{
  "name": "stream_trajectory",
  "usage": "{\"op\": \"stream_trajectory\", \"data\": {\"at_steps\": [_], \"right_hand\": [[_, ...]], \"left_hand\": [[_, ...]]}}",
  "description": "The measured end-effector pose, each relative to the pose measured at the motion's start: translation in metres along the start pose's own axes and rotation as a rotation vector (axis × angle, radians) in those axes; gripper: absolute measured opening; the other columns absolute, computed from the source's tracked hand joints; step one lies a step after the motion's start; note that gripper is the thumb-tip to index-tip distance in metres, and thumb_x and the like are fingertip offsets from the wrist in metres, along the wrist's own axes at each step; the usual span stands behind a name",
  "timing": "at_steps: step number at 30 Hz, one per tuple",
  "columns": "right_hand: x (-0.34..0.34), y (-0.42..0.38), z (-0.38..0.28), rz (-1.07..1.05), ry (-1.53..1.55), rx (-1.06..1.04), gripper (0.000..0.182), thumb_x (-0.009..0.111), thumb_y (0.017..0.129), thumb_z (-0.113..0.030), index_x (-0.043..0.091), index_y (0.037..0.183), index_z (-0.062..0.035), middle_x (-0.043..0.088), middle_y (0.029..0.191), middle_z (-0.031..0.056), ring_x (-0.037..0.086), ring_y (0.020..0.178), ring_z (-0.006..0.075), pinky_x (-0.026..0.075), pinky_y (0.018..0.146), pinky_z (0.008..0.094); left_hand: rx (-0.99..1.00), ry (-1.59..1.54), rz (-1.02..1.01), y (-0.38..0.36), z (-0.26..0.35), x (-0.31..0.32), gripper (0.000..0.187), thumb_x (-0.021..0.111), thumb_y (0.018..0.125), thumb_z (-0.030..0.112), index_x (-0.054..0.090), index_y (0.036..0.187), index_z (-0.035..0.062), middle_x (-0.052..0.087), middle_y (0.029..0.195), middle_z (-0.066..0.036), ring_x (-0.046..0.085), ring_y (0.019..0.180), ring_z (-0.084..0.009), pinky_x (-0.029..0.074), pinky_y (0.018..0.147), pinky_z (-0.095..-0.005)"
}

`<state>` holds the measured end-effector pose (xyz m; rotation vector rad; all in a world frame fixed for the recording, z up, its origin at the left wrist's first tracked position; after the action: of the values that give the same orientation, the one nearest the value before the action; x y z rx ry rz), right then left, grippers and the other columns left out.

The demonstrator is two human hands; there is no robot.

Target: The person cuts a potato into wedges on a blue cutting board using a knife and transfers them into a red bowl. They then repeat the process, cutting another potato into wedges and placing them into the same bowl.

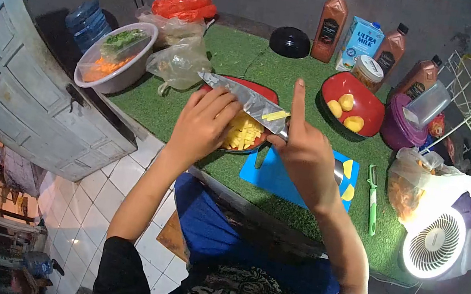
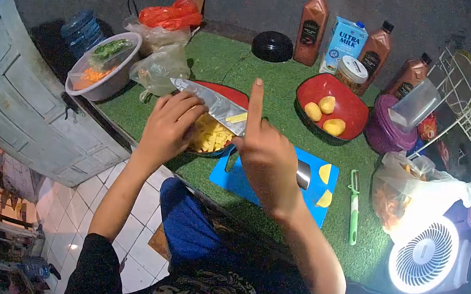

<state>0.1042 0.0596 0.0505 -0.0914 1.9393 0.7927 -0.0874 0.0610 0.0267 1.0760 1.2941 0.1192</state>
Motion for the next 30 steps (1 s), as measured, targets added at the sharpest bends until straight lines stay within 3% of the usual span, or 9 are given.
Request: {"op": "stream_trajectory", "data": {"at_steps": [5,10,13,21,25,30], "right_hand": [[0.006,0.002,0.007,0.032,0.001,0.001,0.106,0.081,0.076,-0.017,0.017,0.159,0.0013,0.066,0.075,0.0163,0.07,0.068,0.0339,0.056,0.06,0.0424],[0.009,0.003,-0.001,0.023,0.042,0.01,0.109,0.085,0.075,-0.017,0.018,0.159,0.0024,0.063,0.073,0.0152,0.067,0.067,0.0329,0.053,0.062,0.0404],[0.006,0.002,-0.004,0.071,0.042,-0.02,0.11,0.086,0.074,-0.018,0.018,0.158,0.0026,0.063,0.071,0.0153,0.067,0.066,0.0324,0.054,0.061,0.0385],[0.009,0.002,-0.003,0.075,-0.12,-0.061,0.103,0.08,0.077,-0.021,0.021,0.156,0.0069,0.062,0.063,0.0065,0.067,0.058,0.0234,0.056,0.055,0.0348],[0.012,0.004,-0.009,0.059,-0.104,-0.073,0.103,0.08,0.077,-0.021,0.021,0.156,0.0077,0.062,0.064,0.0073,0.068,0.059,0.0239,0.055,0.055,0.0347],[0.015,0.005,-0.009,0.072,0.023,-0.075,0.103,0.08,0.076,-0.018,0.02,0.156,0.007,0.064,0.068,0.0111,0.068,0.061,0.0271,0.055,0.056,0.0355]], "left_hand": [[0.012,0.016,-0.023,-0.018,-0.004,-0.006,0.043,0.075,0.073,0.006,0.065,0.114,0.0041,0.065,0.115,-0.01,0.059,0.118,-0.0301,0.045,0.095,-0.0443],[-0.015,-0.085,0.067,0.013,0.019,-0.023,0.045,0.077,0.073,0.007,0.066,0.116,0.0062,0.064,0.117,-0.011,0.058,0.119,-0.0309,0.045,0.095,-0.0441],[0.036,-0.059,0.029,0.017,0.025,-0.013,0.041,0.075,0.077,0.01,0.067,0.117,0.0076,0.063,0.121,-0.01,0.058,0.121,-0.0294,0.045,0.096,-0.0439],[0.115,-0.008,0.046,-0.001,0.021,-0.006,0.04,0.073,0.074,0.012,0.069,0.113,0.0051,0.065,0.122,-0.009,0.059,0.12,-0.027,0.045,0.096,-0.0435],[0.033,-0.018,0.042,0.003,0.017,-0.013,0.039,0.073,0.074,0.012,0.069,0.112,0.0054,0.066,0.12,-0.009,0.061,0.118,-0.0271,0.046,0.095,-0.0438],[0.108,0.004,0.072,-0.004,0.014,-0.011,0.039,0.073,0.074,0.013,0.07,0.112,0.0064,0.066,0.121,-0.009,0.061,0.118,-0.0277,0.046,0.095,-0.0439]]}}
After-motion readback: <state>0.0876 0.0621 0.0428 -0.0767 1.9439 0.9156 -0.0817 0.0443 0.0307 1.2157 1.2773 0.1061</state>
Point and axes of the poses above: each hand's wrist, its own y-axis towards the middle knuckle, its own x-axis out of the palm, z = x × y, the point moved 5 cm from there along y, towards the middle knuckle
